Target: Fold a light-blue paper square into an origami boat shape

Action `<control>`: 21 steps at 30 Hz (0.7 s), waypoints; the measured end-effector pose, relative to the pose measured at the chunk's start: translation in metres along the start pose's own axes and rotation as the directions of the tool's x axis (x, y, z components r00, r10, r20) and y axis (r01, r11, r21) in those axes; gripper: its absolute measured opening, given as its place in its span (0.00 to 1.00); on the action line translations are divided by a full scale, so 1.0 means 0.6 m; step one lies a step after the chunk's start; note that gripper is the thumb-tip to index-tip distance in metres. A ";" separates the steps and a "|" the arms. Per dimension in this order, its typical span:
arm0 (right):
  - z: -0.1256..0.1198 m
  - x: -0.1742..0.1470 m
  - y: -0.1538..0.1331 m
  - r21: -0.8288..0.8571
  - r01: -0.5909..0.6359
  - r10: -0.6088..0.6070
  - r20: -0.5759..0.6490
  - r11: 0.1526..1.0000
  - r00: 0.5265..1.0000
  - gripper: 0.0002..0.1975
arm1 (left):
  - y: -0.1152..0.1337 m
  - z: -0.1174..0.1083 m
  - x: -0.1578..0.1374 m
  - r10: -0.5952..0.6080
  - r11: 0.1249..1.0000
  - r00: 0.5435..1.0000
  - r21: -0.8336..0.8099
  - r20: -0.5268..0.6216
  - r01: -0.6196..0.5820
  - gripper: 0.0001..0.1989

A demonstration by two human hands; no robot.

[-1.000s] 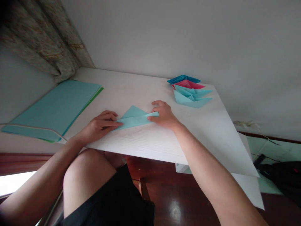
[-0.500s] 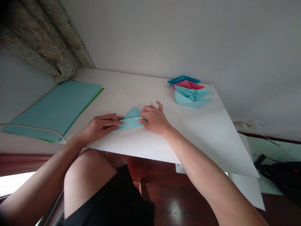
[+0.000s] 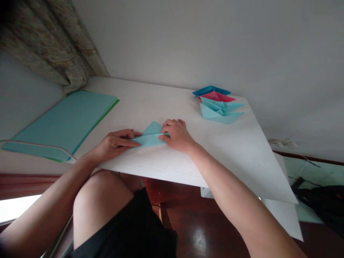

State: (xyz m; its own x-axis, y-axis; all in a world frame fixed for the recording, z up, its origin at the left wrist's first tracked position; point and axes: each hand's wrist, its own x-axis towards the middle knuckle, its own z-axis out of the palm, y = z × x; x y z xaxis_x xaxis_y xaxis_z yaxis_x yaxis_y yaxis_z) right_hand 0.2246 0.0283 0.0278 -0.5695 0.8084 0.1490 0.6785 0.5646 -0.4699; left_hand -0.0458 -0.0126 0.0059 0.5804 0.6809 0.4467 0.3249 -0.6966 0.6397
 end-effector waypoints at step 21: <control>0.000 0.001 0.002 -0.028 0.035 -0.035 0.011 0.999 0.999 0.06 | -0.002 0.001 -0.005 0.014 1.000 1.000 0.018 -0.013 -0.014 0.13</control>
State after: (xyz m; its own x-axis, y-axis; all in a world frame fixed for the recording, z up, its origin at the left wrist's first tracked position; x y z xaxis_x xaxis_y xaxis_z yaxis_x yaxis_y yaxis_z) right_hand 0.2252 0.0299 0.0274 -0.5980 0.7863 0.1554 0.6710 0.5972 -0.4395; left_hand -0.0474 -0.0138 0.0036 0.5754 0.6737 0.4637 0.3297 -0.7099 0.6223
